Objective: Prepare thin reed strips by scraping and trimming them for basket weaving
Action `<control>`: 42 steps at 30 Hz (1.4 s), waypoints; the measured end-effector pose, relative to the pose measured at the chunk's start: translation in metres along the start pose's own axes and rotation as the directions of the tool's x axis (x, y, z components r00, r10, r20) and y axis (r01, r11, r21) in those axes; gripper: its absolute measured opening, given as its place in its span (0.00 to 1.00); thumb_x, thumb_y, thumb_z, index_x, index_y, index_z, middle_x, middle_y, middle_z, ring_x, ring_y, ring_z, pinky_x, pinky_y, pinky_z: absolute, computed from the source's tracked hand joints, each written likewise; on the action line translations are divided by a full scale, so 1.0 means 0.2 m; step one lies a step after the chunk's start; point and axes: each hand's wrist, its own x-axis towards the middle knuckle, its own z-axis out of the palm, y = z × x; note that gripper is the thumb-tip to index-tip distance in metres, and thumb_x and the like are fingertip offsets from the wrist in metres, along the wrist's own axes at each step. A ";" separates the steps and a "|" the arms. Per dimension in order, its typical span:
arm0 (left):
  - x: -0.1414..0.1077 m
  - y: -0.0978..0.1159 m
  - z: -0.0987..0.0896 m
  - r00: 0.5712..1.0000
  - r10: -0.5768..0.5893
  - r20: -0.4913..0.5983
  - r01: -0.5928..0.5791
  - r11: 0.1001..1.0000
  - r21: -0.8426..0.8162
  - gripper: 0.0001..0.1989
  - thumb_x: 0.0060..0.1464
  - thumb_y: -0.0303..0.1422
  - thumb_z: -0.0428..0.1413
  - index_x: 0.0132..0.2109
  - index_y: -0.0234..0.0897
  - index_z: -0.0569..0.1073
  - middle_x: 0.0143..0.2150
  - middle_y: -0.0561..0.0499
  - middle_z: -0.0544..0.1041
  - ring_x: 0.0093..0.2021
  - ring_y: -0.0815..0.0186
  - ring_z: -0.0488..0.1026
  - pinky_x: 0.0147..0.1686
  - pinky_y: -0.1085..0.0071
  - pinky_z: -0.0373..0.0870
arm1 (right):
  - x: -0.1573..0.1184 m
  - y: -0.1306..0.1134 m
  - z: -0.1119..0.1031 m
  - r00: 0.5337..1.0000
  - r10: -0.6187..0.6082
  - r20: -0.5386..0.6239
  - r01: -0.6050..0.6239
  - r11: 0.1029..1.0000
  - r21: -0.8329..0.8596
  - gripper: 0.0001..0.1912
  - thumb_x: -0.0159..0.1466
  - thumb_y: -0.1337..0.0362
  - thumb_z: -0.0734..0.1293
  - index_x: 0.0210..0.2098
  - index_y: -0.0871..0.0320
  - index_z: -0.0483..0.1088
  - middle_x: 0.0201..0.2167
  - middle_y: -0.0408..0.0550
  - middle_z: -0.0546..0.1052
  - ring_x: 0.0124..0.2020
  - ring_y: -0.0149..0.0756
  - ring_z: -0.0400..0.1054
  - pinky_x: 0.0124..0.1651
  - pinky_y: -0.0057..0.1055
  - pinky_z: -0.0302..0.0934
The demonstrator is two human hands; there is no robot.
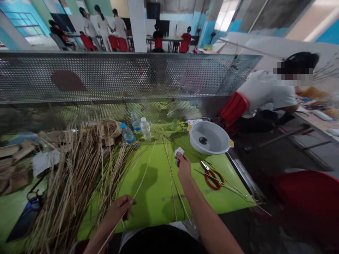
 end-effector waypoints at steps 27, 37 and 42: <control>0.32 0.40 0.06 0.962 0.262 -0.074 -0.250 0.958 0.138 0.15 0.51 0.44 0.55 0.37 0.37 0.76 0.35 0.49 0.79 0.36 0.61 0.74 0.37 0.68 0.66 | -0.63 0.06 0.23 0.767 0.250 0.591 -0.027 0.933 -0.359 0.10 0.56 0.57 0.69 0.26 0.58 0.73 0.24 0.43 0.74 0.24 0.30 0.59 0.29 0.28 0.52; 0.44 0.48 -0.04 0.851 0.385 -0.357 -0.348 0.923 0.165 0.09 0.50 0.39 0.55 0.31 0.37 0.72 0.28 0.53 0.75 0.33 0.66 0.71 0.38 0.70 0.65 | -0.74 0.14 0.17 0.688 0.341 0.641 -0.092 0.916 -0.390 0.09 0.54 0.59 0.68 0.27 0.60 0.72 0.23 0.44 0.74 0.23 0.30 0.60 0.28 0.28 0.51; 0.43 0.52 -0.09 0.816 0.391 -0.426 -0.378 0.918 0.118 0.16 0.52 0.45 0.55 0.37 0.35 0.73 0.32 0.51 0.78 0.35 0.64 0.73 0.38 0.69 0.66 | -0.76 0.14 0.16 0.703 0.359 0.615 -0.137 0.916 -0.378 0.10 0.53 0.58 0.68 0.26 0.60 0.71 0.22 0.43 0.73 0.22 0.29 0.58 0.28 0.27 0.50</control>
